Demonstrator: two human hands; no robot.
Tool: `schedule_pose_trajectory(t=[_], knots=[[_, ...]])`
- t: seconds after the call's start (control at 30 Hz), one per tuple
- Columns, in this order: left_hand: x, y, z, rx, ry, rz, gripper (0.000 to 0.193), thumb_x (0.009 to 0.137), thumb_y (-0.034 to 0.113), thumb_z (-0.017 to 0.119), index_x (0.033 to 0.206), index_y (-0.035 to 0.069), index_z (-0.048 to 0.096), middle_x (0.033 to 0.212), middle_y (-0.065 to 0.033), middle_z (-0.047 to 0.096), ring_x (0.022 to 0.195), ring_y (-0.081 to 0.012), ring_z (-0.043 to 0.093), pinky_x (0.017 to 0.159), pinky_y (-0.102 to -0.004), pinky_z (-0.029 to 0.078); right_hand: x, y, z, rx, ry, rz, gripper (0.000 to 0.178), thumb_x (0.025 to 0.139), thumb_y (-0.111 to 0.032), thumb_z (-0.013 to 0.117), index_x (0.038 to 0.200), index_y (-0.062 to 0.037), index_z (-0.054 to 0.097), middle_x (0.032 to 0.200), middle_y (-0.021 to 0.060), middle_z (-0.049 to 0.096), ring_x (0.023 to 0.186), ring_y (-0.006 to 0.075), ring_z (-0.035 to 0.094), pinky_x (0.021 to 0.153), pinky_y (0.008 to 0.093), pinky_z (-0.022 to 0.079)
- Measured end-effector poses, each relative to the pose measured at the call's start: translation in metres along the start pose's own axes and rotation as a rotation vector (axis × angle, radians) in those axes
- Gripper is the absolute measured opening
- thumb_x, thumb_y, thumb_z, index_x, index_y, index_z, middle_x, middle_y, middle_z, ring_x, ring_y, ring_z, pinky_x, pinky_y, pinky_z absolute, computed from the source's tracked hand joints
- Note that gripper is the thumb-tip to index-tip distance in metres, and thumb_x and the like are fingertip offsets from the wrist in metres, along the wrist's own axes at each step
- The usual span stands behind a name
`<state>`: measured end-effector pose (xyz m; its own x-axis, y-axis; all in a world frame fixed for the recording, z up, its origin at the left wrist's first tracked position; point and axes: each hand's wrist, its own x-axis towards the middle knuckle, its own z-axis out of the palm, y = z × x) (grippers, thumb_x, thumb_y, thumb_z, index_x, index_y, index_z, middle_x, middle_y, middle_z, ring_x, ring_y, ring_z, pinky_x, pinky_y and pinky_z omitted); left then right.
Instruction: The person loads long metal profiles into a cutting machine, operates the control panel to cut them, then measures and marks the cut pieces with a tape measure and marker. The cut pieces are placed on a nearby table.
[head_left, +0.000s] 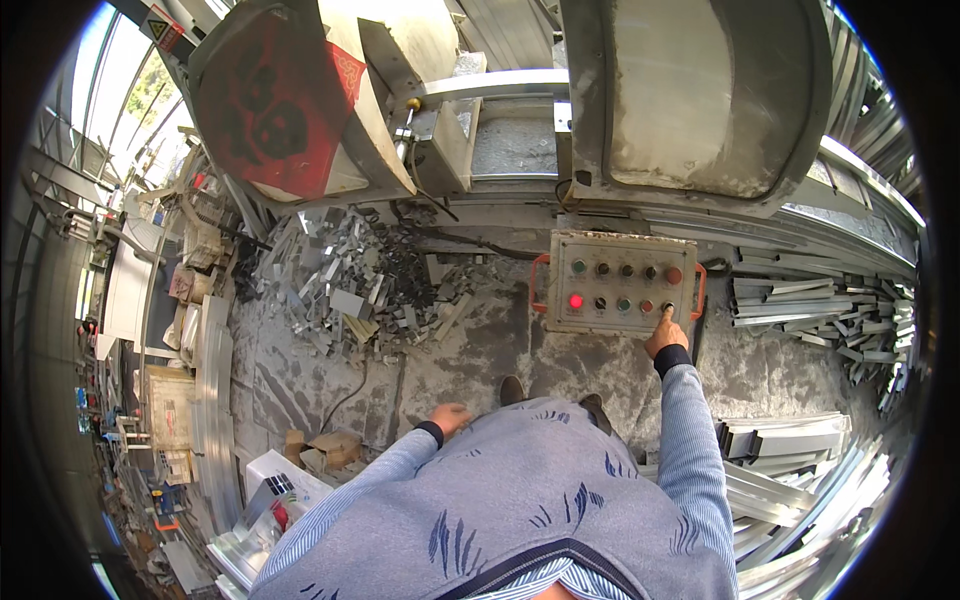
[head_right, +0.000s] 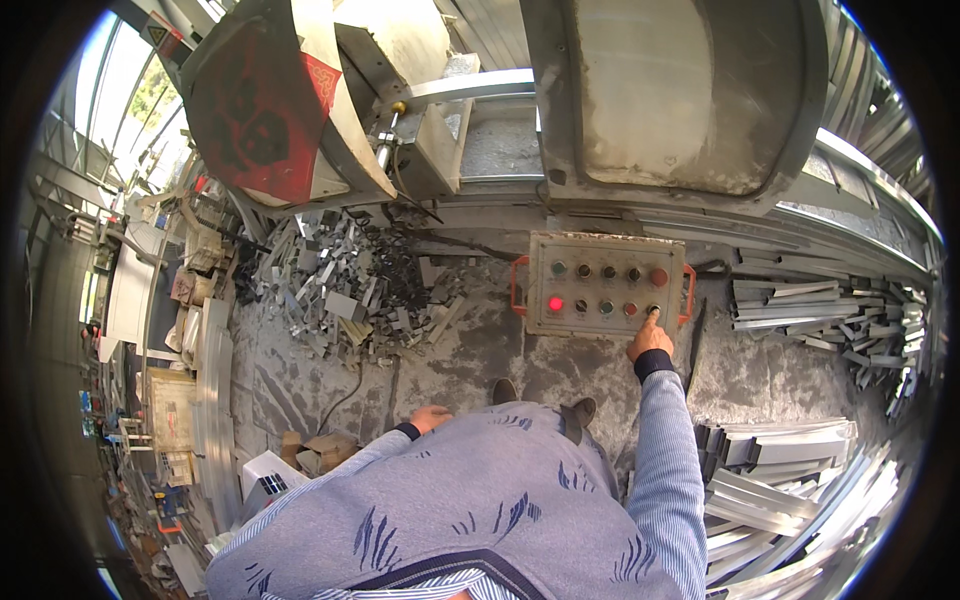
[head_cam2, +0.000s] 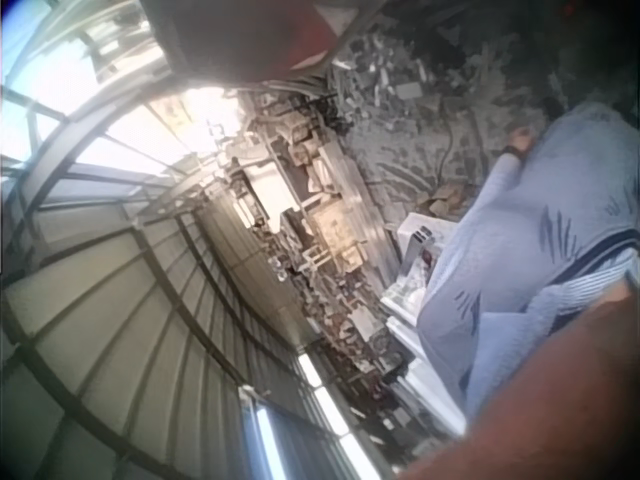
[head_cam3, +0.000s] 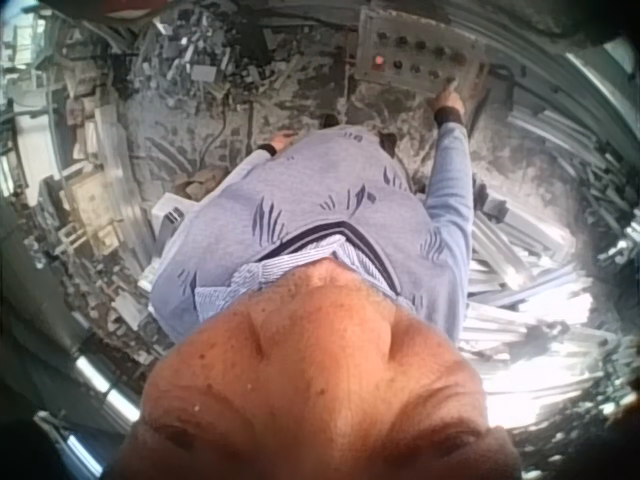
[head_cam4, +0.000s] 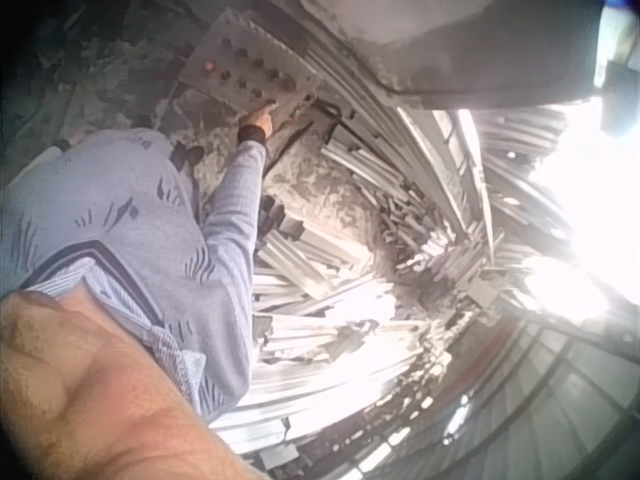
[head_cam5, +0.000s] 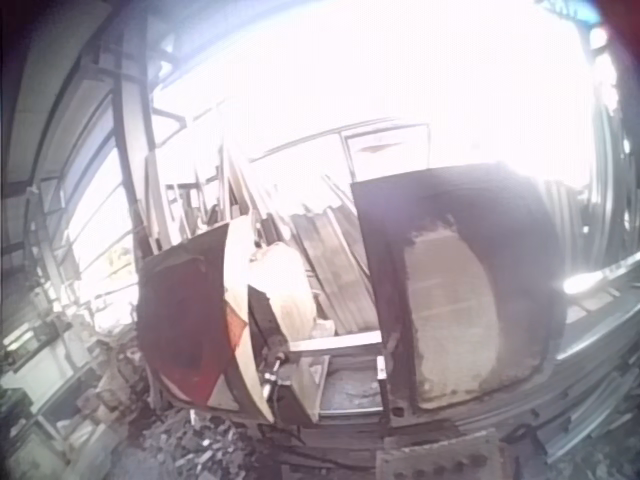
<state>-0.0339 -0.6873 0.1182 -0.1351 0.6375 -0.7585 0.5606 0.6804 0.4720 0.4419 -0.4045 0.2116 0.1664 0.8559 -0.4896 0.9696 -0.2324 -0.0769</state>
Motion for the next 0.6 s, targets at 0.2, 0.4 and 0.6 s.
schedule_pose_trajectory(t=[0.2,0.4,0.6], knots=[[0.022,-0.029,0.015,0.087,0.027,0.07,0.059,0.089,0.048,0.074,0.128,0.004,0.069,0.125,-0.0149,0.072,0.116,-0.0264,0.068,0.1,-0.0358,0.053,0.001,0.0,0.0,0.014,-0.015,0.01,0.096,0.083,-0.024,0.073,0.16,-0.0001,0.021,0.119,0.0224,0.07,0.11,0.0335,0.07,0.093,0.0409,0.056],[0.013,-0.017,0.011,0.009,0.017,0.059,0.061,0.087,0.043,0.075,0.128,-0.001,0.067,0.118,-0.0189,0.073,0.11,-0.0272,0.07,0.096,-0.0354,0.054,0.001,0.0,0.002,0.002,-0.002,0.009,0.098,0.083,-0.027,0.074,0.16,0.0,0.02,0.12,0.0221,0.07,0.11,0.0335,0.07,0.094,0.0409,0.056],[0.01,-0.016,0.008,-0.008,0.018,0.061,0.059,0.087,0.045,0.075,0.126,0.001,0.069,0.118,-0.0167,0.074,0.11,-0.0255,0.07,0.096,-0.0348,0.054,-0.002,0.0,0.002,0.005,0.042,-0.018,0.095,0.085,-0.03,0.073,0.159,0.0023,0.021,0.115,0.0253,0.071,0.108,0.0357,0.07,0.091,0.0417,0.057]])
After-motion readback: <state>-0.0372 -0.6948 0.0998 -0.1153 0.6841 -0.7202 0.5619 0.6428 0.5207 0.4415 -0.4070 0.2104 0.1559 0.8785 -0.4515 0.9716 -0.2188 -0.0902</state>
